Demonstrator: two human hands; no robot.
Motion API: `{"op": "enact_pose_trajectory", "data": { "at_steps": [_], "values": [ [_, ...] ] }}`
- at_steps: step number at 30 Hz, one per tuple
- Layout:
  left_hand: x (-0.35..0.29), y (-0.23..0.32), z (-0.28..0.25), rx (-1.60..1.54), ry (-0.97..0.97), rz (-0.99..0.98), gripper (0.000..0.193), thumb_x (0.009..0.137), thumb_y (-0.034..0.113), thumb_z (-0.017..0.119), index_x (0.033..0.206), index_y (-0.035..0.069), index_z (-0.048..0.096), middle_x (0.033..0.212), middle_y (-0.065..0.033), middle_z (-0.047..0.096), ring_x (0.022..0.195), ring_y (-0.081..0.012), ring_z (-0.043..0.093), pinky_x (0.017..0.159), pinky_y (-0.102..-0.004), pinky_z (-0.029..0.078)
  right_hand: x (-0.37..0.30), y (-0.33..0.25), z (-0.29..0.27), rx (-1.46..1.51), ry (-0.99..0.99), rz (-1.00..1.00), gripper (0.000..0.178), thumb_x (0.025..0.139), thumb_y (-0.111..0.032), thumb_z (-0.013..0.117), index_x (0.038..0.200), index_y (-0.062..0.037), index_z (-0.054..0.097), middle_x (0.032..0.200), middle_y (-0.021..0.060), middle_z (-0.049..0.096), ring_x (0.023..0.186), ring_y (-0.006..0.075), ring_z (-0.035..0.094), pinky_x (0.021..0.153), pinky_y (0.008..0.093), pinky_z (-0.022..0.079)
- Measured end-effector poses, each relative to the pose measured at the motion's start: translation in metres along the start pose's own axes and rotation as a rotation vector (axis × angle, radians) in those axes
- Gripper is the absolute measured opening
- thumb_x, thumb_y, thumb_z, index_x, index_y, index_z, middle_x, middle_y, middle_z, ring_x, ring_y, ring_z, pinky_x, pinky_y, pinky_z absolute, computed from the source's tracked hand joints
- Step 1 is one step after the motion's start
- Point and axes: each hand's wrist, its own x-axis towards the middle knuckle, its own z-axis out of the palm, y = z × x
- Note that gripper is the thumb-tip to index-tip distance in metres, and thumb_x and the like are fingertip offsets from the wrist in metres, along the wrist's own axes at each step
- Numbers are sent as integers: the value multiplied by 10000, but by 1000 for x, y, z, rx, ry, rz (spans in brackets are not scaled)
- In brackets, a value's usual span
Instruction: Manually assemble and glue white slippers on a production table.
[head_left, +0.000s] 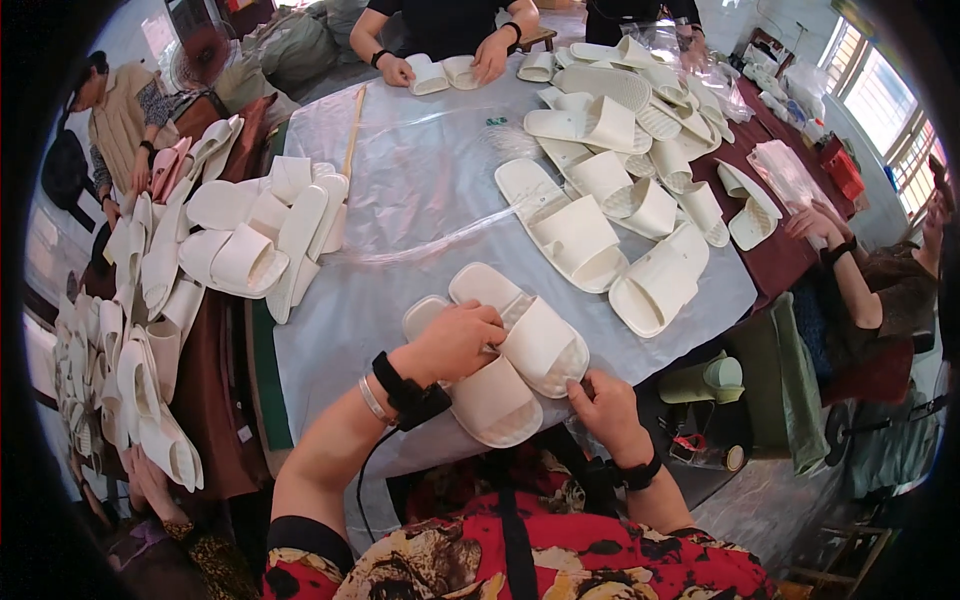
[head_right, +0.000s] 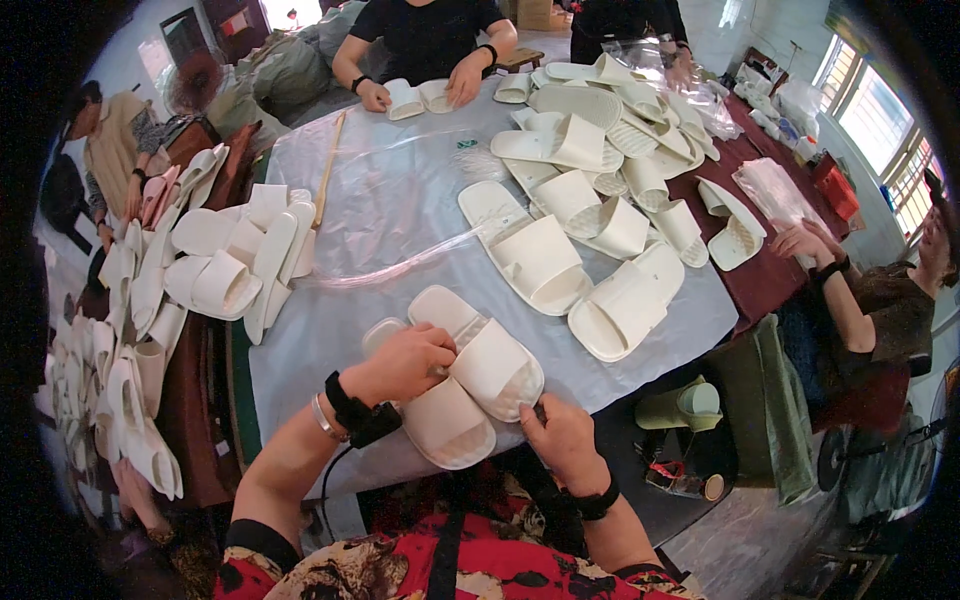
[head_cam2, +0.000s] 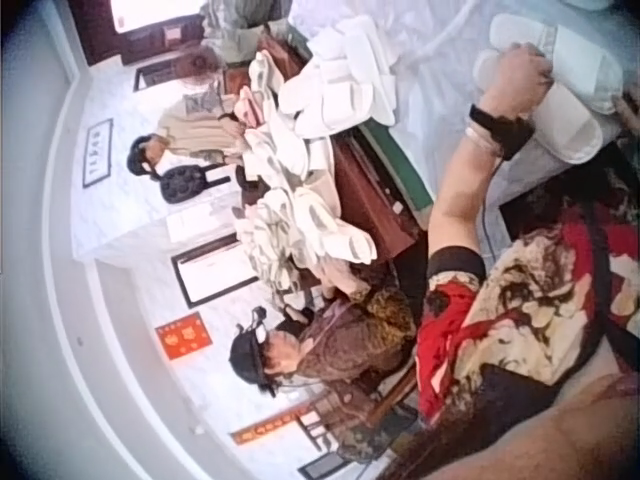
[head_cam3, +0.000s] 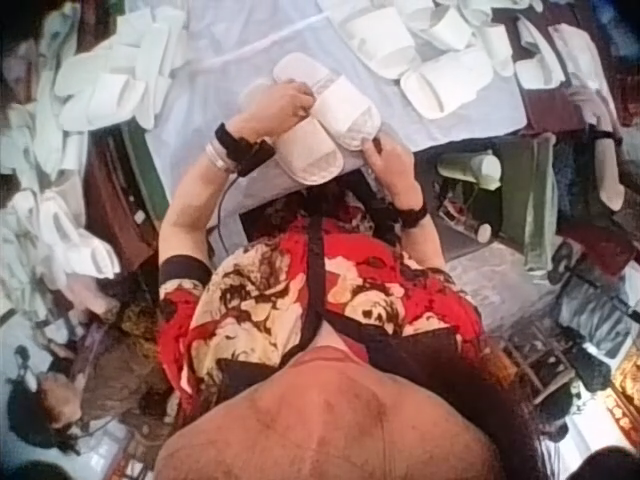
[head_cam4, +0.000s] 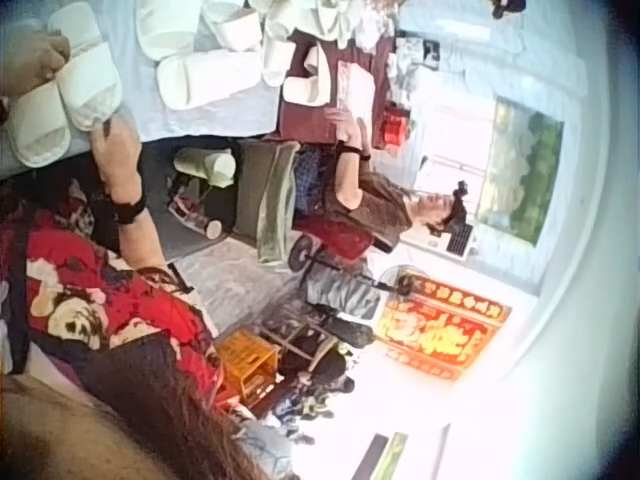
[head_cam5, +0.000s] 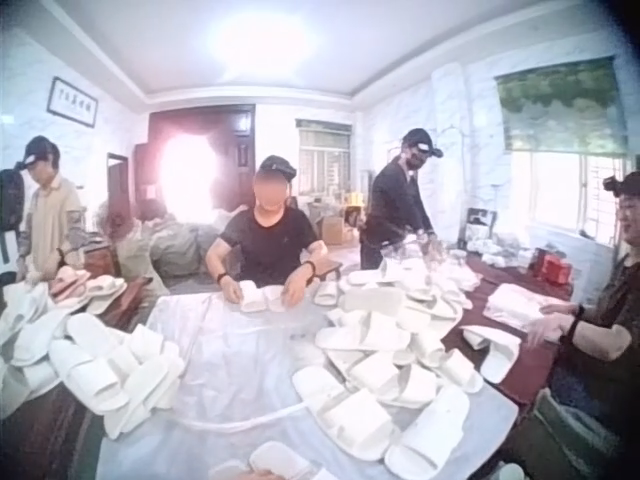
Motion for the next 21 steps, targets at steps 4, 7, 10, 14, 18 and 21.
{"op": "enact_pose_trajectory", "data": {
  "at_steps": [4,7,10,14,18,21],
  "values": [
    [-10,1,2,-83,138,-37,107,705,133,673,757,58,617,874,-80,614,813,-305,583,705,-400,479,1,-2,-2,7,37,-20,263,859,-298,605,882,-39,640,651,147,608,607,357,606,556,425,474],
    [-21,-2,-7,-85,309,-152,111,711,135,658,735,38,609,796,-105,605,762,-321,583,673,-402,477,-1,2,-3,79,131,-44,228,858,-259,620,910,-39,650,616,127,592,567,330,598,543,395,477],
    [-37,-14,-10,-43,511,-294,123,735,144,642,728,24,617,741,-138,592,683,-325,589,619,-396,475,3,-2,-1,83,122,-170,201,842,-202,648,932,-23,651,634,126,603,561,297,605,528,366,478],
    [-47,-7,-6,-152,489,-546,171,767,187,655,766,16,654,743,-141,613,656,-300,613,599,-375,481,16,-17,12,95,154,-434,214,783,-157,692,911,5,638,721,143,619,646,309,595,583,391,472],
    [-47,6,-27,-332,316,-701,257,783,223,687,925,9,670,855,-145,656,714,-285,635,638,-357,498,24,-25,20,8,135,-567,318,741,-161,718,969,27,604,803,159,607,748,330,574,674,413,460],
    [-75,-29,-29,70,638,-487,425,790,229,699,1146,21,593,957,-158,659,774,-273,640,681,-349,506,21,-33,23,30,99,-555,431,730,-185,733,1055,43,564,824,166,597,777,327,576,698,410,458]
  ]
}}
